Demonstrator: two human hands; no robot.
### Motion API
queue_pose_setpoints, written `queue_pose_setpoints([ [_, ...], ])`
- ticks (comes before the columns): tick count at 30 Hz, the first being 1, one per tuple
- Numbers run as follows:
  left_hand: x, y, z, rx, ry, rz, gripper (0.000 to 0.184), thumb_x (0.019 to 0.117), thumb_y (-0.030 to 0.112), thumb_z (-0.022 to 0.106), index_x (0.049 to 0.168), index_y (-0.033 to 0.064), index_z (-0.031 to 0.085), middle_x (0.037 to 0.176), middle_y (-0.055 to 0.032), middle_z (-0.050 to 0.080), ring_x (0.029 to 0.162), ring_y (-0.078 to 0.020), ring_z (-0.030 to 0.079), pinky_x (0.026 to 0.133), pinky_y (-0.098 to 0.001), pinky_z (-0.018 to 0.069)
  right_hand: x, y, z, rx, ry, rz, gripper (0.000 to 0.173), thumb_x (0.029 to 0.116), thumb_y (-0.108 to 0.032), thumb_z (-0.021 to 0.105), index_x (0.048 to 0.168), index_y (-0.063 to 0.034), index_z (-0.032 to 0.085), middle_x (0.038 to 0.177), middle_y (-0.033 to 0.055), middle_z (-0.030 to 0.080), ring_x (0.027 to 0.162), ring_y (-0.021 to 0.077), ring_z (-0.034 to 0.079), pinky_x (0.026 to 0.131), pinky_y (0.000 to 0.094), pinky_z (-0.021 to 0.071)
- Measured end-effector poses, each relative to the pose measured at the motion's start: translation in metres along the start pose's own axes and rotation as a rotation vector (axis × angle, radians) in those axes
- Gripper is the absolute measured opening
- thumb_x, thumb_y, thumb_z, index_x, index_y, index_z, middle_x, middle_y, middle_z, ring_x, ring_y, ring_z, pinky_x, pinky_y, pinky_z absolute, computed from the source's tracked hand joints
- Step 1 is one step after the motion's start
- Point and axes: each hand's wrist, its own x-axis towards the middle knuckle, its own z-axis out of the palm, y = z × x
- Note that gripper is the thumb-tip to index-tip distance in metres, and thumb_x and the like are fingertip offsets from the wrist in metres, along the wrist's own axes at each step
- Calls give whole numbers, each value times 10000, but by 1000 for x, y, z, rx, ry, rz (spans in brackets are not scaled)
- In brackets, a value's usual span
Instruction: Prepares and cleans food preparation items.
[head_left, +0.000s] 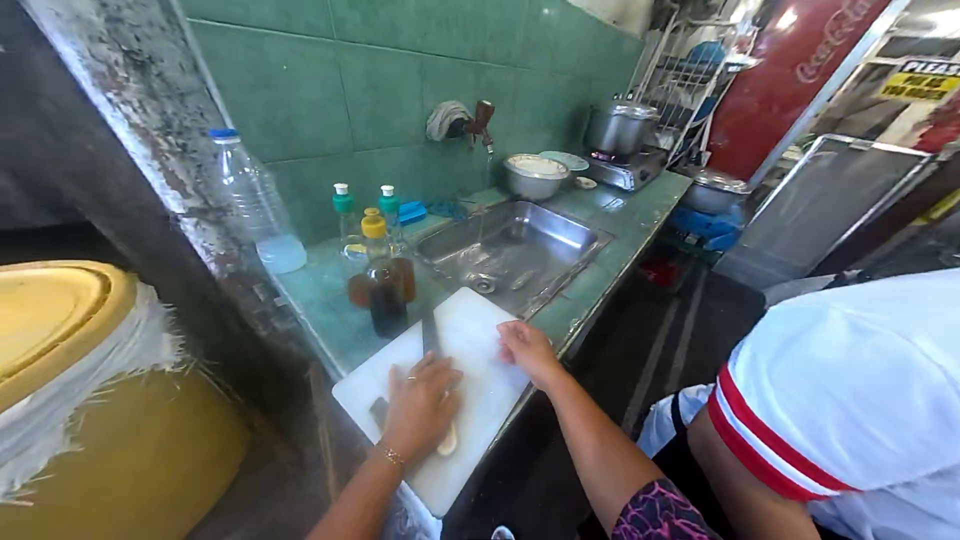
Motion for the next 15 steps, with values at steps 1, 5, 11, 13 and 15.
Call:
queue_pose_setpoints([
  [1,0,0,0,-3,3,3,344,982,323,567,1257,202,735,1463,-10,605,1504,-274,377,1193,-731,39,0,0,0,-4,0,-4,301,1070,-228,565,1228,20,630,953,118,677,768,156,692,718,298,598],
  [5,-1,3,-3,-10,-23,-14,350,992,339,554,1264,205,730,1473,0,595,1513,-253,360,1200,-716,28,1,2,-1,-17,-9,-10,296,1072,-223,561,1221,23,627,952,122,675,763,156,691,715,296,599],
  [11,1,3,-6,-9,-69,-37,373,1002,348,535,1306,216,707,1500,10,569,1529,-236,327,1208,-701,4,2,2,-1,-46,-17,-19,267,1053,-210,595,1189,15,643,956,116,684,765,156,697,717,302,604],
  [13,1,2,-5,-11,-66,-36,370,1000,344,536,1302,215,709,1504,8,566,1529,-236,328,1208,-702,4,2,2,-2,-47,-19,-20,259,1051,-204,599,1186,11,645,949,112,685,767,156,699,720,300,606],
  [15,1,2,-4,-8,-60,-32,370,997,342,536,1297,214,711,1501,12,569,1526,-235,334,1206,-706,9,2,2,-3,-44,-28,-26,259,1049,-201,601,1191,12,645,951,110,687,772,154,699,722,296,604],
])
